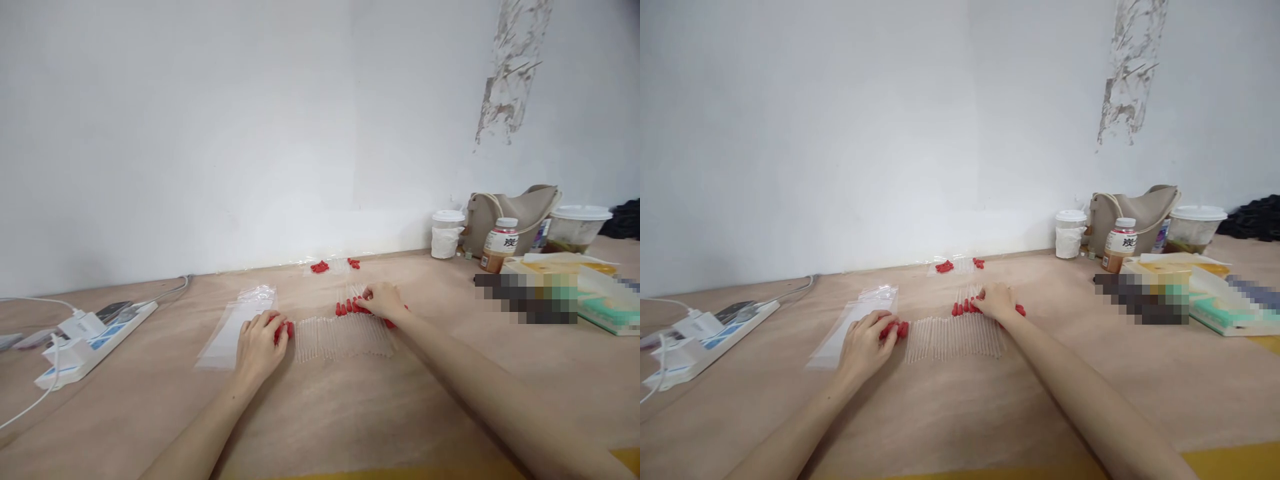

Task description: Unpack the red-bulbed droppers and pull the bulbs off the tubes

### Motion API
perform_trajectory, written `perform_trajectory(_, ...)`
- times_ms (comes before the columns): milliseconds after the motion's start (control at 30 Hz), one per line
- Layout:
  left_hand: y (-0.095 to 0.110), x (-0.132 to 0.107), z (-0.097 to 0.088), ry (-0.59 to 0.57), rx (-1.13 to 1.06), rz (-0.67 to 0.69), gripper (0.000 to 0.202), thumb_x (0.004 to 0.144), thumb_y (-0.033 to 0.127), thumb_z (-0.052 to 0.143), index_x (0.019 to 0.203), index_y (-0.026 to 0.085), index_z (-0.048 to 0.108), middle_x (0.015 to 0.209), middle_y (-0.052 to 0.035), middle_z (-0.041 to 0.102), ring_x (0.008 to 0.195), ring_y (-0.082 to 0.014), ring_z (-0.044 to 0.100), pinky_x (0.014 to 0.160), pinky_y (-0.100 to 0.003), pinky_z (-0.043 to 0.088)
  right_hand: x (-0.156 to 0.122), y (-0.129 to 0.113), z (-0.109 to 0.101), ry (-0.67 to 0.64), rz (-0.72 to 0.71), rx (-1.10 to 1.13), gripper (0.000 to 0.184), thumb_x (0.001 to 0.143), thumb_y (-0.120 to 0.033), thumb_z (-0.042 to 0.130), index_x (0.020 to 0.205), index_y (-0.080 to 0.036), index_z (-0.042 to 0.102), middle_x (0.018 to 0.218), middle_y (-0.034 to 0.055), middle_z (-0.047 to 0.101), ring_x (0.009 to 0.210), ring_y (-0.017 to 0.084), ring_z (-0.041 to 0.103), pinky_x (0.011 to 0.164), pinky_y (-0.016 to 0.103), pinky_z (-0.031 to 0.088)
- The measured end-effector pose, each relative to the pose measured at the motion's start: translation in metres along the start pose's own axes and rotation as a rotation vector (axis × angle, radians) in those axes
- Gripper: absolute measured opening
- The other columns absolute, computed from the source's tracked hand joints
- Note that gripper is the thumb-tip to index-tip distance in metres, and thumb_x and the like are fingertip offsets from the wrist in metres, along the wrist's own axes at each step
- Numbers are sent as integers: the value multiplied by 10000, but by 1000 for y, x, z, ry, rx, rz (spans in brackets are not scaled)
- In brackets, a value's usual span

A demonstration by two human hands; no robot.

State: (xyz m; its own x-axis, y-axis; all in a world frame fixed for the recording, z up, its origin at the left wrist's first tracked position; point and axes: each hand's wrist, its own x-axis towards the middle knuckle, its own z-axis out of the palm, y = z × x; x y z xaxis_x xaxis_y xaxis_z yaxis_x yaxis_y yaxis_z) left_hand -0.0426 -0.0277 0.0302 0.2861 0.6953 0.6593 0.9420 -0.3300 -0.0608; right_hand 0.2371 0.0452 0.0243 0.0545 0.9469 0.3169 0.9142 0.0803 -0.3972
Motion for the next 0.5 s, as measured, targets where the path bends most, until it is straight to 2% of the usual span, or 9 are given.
perform_trajectory(133, 1, 0, -1, -17, -15, 7, 196, 796, 223, 445, 885, 221, 620, 965, -28, 611, 859, -192, 565, 695, -326, 351, -1, -3, 1, -34, -15, -43, 189, 701, -365, 555, 717, -236, 693, 786, 42, 675, 783, 184, 572, 697, 280, 346)
perform_trajectory(267, 2, 0, -1, -18, -21, 12, 190, 794, 228, 447, 866, 220, 622, 954, -28, 615, 860, -193, 567, 695, -332, 345, -3, -4, -1, -49, -20, -81, 145, 672, -253, 552, 679, -227, 695, 743, 50, 676, 776, 199, 579, 711, 292, 346)
perform_trajectory(500, 3, -1, -2, -20, -37, 14, 187, 795, 216, 448, 858, 223, 624, 940, -27, 611, 840, -191, 555, 704, -338, 355, -3, -8, 1, -11, 8, -48, 142, 641, -224, 551, 628, -213, 691, 675, 54, 669, 713, 190, 588, 661, 273, 355)
